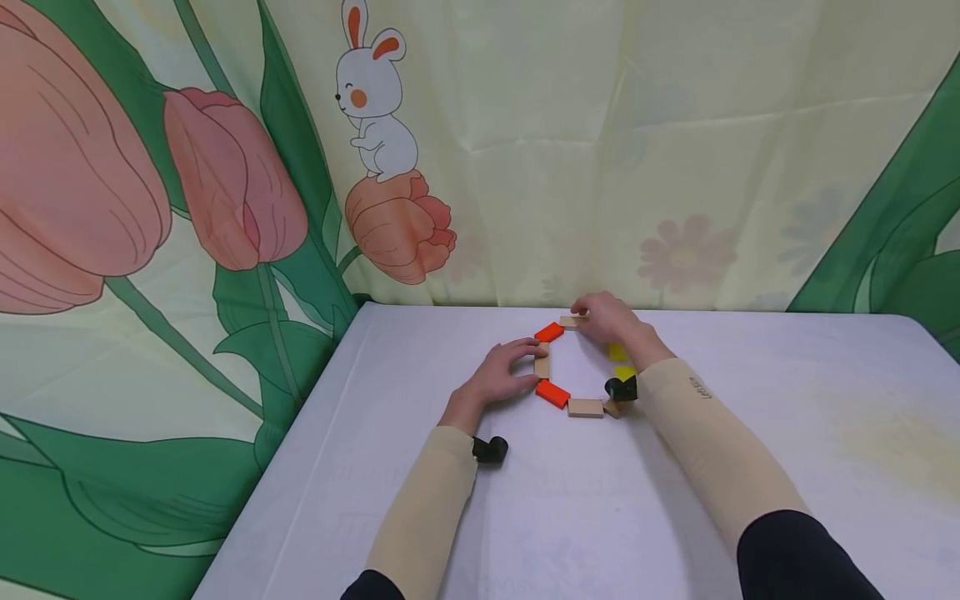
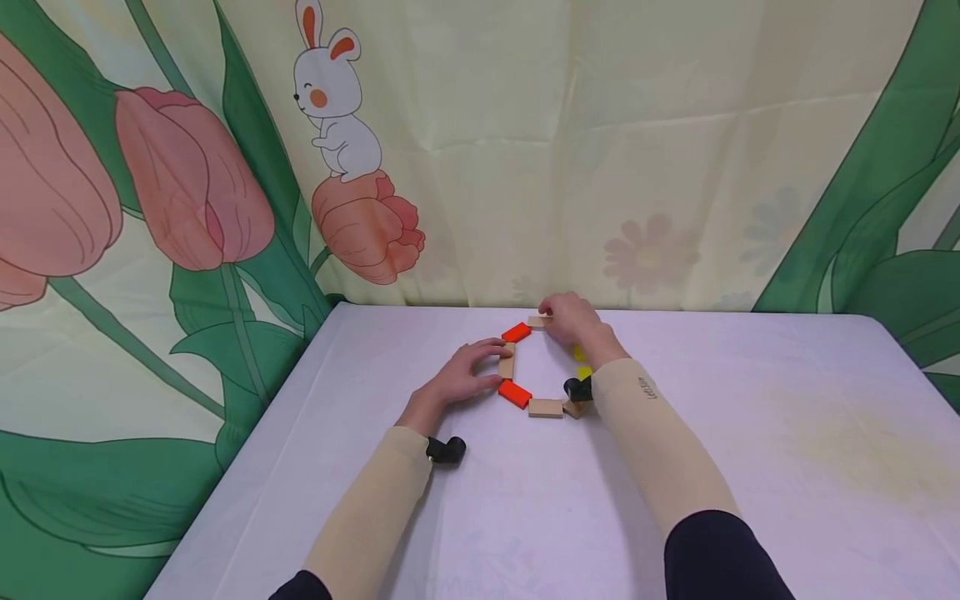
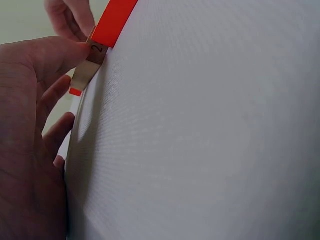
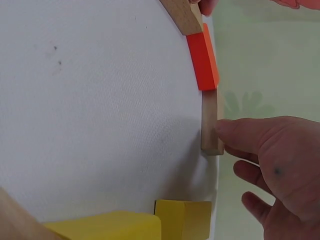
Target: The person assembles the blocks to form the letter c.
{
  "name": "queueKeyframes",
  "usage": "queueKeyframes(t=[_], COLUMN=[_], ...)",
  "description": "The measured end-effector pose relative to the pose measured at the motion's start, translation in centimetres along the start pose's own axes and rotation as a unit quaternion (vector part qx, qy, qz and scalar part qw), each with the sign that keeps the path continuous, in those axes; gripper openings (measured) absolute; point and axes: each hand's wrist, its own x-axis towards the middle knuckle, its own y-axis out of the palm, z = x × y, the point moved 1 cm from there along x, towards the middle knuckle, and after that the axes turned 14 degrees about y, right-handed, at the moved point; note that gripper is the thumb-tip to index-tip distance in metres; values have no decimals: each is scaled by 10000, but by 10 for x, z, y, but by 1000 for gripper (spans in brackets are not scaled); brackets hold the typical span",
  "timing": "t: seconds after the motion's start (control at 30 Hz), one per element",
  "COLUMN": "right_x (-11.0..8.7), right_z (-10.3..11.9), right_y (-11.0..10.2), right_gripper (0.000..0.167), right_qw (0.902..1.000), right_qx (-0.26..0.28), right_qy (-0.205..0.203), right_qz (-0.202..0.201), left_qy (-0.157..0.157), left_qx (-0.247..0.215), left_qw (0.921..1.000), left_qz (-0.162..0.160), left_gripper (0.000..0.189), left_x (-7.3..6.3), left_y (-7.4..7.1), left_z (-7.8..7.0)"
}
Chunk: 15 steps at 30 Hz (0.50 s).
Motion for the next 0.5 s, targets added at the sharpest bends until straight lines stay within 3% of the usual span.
queueKeyframes(t=[0.5], right_x=[3], right_z=[-6], right_y=[4], right_gripper=[32], right_qw=[9999], right_qx=[-85], right_qy=[8], right_qz=[-105], left_qy=[40], left_qx=[-94], left_qw=[9999], left_qz=[-4], left_gripper=[46], left_x=[-2], left_y=[1], left_z=[2])
